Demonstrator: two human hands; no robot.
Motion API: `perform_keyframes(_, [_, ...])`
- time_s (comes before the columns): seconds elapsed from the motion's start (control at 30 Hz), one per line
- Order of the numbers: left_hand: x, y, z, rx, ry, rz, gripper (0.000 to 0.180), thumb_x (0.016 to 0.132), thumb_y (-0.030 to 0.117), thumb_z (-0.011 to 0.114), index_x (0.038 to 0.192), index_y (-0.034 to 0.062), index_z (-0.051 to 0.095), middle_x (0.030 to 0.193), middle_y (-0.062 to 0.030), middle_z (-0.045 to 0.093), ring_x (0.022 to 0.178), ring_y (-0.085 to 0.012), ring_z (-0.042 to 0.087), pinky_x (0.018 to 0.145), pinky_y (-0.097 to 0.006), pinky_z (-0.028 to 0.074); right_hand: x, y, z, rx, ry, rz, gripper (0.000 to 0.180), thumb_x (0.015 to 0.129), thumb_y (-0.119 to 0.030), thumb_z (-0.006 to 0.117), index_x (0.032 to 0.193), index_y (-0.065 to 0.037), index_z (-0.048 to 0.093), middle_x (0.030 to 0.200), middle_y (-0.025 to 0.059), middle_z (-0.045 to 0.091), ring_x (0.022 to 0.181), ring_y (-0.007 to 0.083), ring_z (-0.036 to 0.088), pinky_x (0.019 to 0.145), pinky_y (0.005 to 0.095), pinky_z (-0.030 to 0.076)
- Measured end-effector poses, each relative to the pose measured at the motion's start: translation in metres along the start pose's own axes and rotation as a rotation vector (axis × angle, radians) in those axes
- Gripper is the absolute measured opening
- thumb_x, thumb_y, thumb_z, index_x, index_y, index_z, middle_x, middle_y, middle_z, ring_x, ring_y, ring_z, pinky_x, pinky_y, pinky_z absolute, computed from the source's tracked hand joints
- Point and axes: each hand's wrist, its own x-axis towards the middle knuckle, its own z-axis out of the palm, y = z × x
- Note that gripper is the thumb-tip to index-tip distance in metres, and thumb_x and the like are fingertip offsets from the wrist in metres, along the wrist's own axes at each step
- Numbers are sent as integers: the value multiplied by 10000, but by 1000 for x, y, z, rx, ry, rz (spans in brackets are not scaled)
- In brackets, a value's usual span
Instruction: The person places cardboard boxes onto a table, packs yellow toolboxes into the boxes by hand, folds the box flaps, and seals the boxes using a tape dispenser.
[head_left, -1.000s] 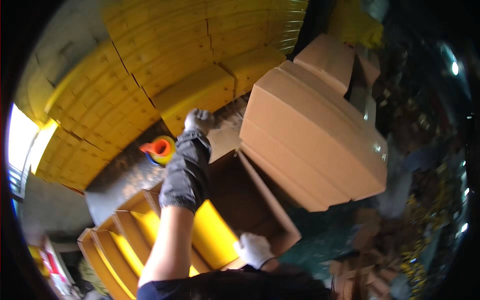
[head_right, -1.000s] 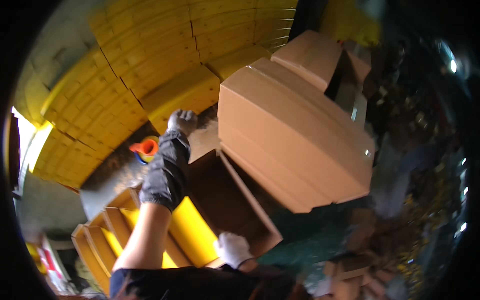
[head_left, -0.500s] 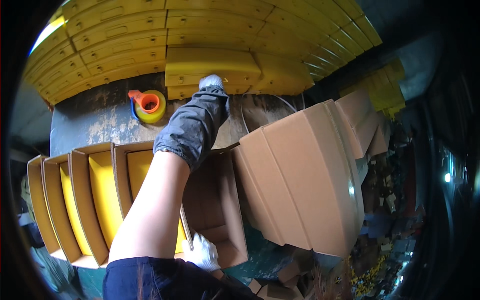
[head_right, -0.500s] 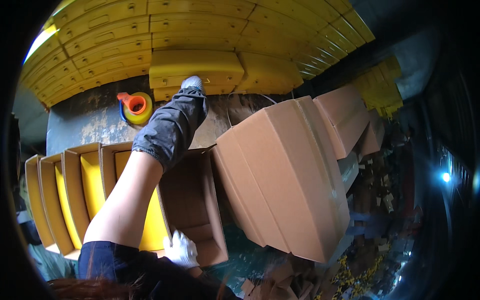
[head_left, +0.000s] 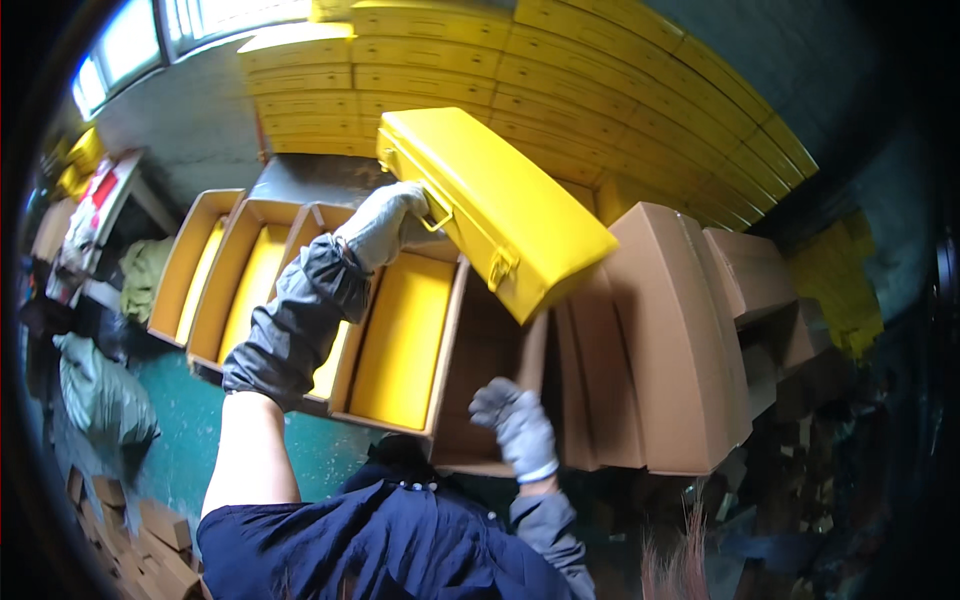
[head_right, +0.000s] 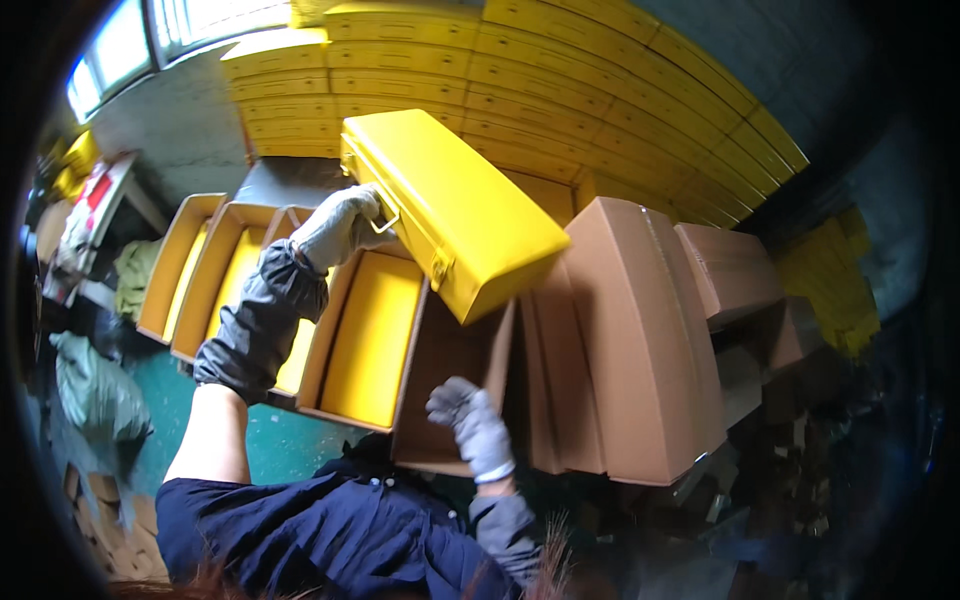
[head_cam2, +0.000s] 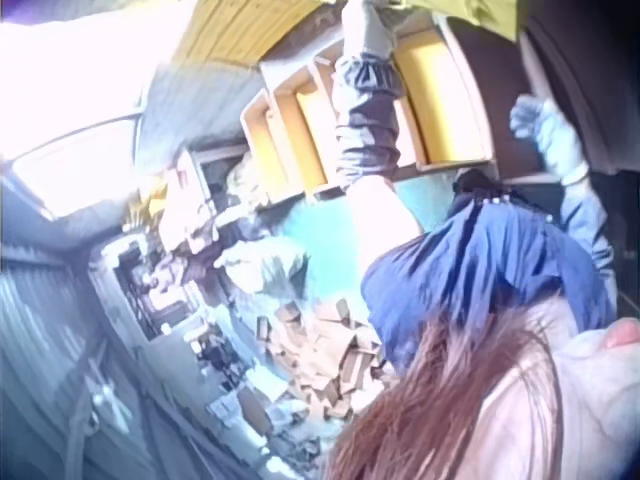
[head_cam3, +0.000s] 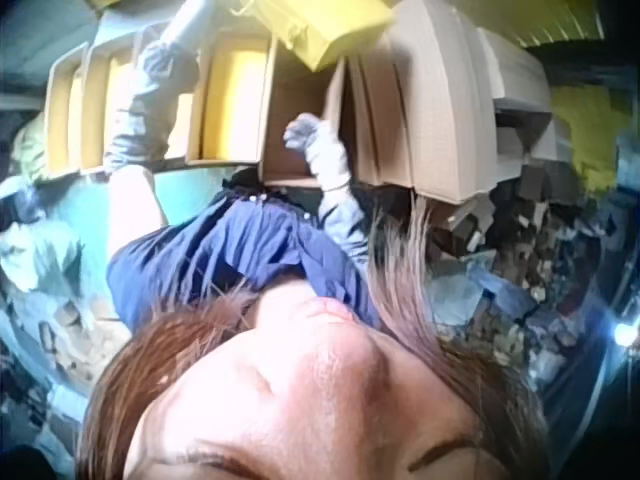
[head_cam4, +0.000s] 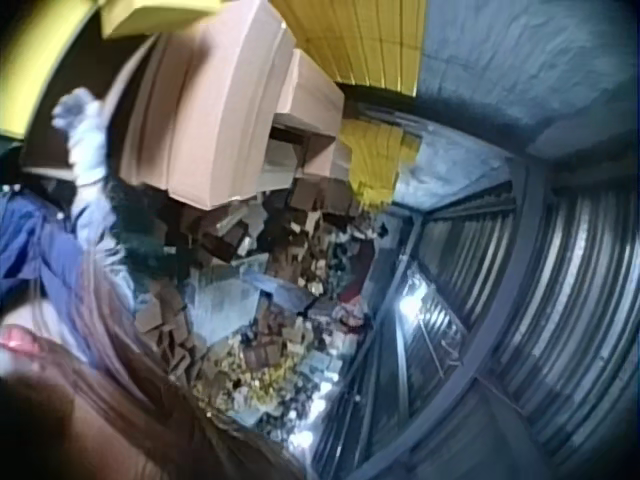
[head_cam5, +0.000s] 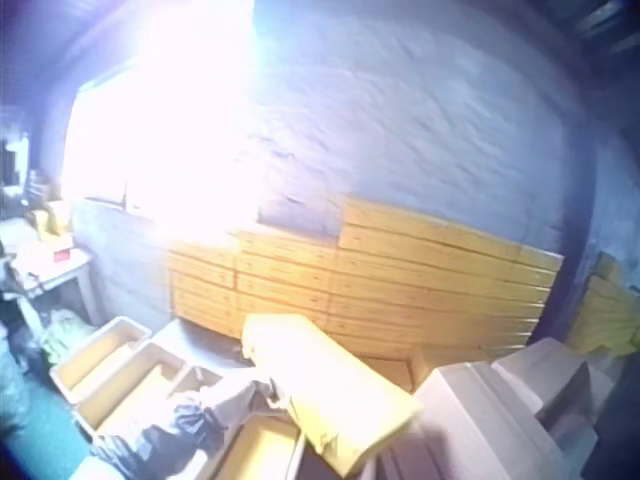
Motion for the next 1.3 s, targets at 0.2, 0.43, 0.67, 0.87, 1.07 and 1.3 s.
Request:
perform_keyframes(0.2, [-119, -28, 71, 610, -120, 41, 144, 848, 167, 532, 825, 41, 599, 806, -53, 575, 705, -165, 585, 599, -297, 492, 6, -47, -71, 475, -521, 147, 665, 968, -535, 514, 1380, -13, 504, 1243, 176, 650, 1069, 314, 652, 1000, 470, 509])
perform_keyframes(0.43, [-137, -168, 117, 670, 157, -61, 662, 1024, 491, 345, 1508, 41, 305, 1497, -203, 443, 1351, -294, 467, 1115, -370, 349, 36, -98, -56, -14, -213, 116, 647, 958, -505, 556, 1373, -11, 514, 1245, 175, 650, 1070, 307, 654, 990, 457, 518])
perform_keyframes(0.67, [-120, -200, 87, 461, 342, -124, 788, 980, 680, 373, 1473, 70, 454, 1447, -118, 529, 1333, -232, 488, 1171, -343, 276, 55, -94, -56, -333, 83, 129, 611, 942, -443, 622, 1351, 1, 530, 1248, 155, 644, 1069, 262, 652, 938, 390, 548])
perform_keyframes(0.87, [-128, -145, 103, 125, 233, -441, 655, 1006, 564, 408, 1344, 32, 584, 1323, -147, 622, 1210, -239, 581, 1085, -360, 378, 54, -90, -21, -276, 215, 216, 567, 916, -376, 676, 1324, 2, 561, 1241, 153, 645, 1073, 280, 645, 935, 409, 543])
perform_keyframes(1.07, [-103, -176, 105, 868, 321, -533, 685, 997, 448, 368, 1488, -29, 361, 1430, -267, 505, 1329, -347, 503, 1098, -418, 379, 83, -79, -59, -763, 350, 118, 612, 898, -318, 691, 1365, 20, 484, 1265, 173, 601, 1125, 279, 596, 971, 390, 495])
perform_keyframes(1.3, [-103, -197, 101, 1047, 236, -564, 797, 986, 469, 341, 1554, -40, 107, 1198, -366, 608, 1168, -462, 599, 1064, -476, 412, 96, -19, -66, -1202, 570, 117, 937, 916, -525, 639, 1549, 8, 200, 1475, 266, 440, 1309, 340, 484, 1044, 415, 419])
